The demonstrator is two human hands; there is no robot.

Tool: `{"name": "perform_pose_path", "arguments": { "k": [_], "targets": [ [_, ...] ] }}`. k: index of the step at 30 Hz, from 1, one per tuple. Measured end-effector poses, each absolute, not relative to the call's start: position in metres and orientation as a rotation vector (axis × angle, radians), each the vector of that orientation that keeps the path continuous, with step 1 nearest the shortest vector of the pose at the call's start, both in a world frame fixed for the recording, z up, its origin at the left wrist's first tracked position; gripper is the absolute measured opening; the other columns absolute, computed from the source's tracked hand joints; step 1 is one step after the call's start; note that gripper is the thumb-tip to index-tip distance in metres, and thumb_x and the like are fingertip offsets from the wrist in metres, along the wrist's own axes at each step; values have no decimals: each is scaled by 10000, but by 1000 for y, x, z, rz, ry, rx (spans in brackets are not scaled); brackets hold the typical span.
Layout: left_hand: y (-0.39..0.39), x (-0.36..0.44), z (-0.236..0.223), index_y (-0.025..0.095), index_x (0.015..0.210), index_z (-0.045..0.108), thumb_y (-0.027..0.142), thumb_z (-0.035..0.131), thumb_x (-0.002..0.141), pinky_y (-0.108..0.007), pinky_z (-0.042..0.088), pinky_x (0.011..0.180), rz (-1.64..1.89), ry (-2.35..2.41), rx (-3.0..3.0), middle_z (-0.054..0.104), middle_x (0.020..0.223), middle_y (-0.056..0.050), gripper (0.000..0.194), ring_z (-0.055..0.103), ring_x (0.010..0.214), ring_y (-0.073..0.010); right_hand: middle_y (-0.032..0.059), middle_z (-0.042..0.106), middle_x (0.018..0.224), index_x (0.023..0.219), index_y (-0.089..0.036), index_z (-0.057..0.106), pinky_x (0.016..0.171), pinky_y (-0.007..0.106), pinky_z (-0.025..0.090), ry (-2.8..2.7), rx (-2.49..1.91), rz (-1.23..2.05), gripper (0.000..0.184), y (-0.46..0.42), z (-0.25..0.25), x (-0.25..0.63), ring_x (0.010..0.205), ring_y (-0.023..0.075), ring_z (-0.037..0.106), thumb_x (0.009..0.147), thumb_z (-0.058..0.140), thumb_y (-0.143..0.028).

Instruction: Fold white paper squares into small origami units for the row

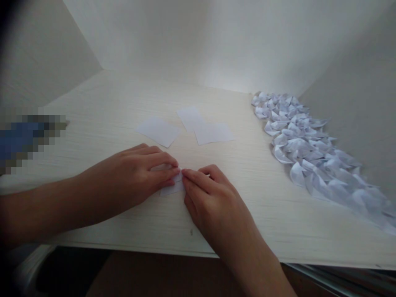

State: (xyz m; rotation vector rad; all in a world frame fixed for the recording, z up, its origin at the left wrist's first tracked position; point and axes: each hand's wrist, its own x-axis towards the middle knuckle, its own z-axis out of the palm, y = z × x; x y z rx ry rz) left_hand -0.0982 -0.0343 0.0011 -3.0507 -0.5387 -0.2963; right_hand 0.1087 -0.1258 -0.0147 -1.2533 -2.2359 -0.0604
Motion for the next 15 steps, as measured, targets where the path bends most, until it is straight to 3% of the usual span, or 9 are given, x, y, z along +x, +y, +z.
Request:
{"name": "perform_pose_path", "arguments": {
  "k": [6, 15],
  "targets": [
    [-39, -95, 2, 176, 1076, 753, 203, 504, 1043, -391, 537, 920, -263, -548, -3026, 724, 1139, -112, 252, 641, 1010, -239, 90, 809, 1147, 1116, -179, 790, 762, 402, 684, -2211, -1262, -30, 247, -126, -16, 109, 912, 248, 690, 967, 614, -88],
    [-45, -94, 3, 118, 1003, 752, 153, 563, 1005, -381, 546, 886, -236, -441, -2983, 707, 1000, -112, 192, 618, 967, -250, 77, 817, 1127, 1080, -176, 796, 793, 398, 673, -2217, -1289, -23, 232, -125, -14, 108, 915, 244, 692, 968, 613, -87]
  ]
}}
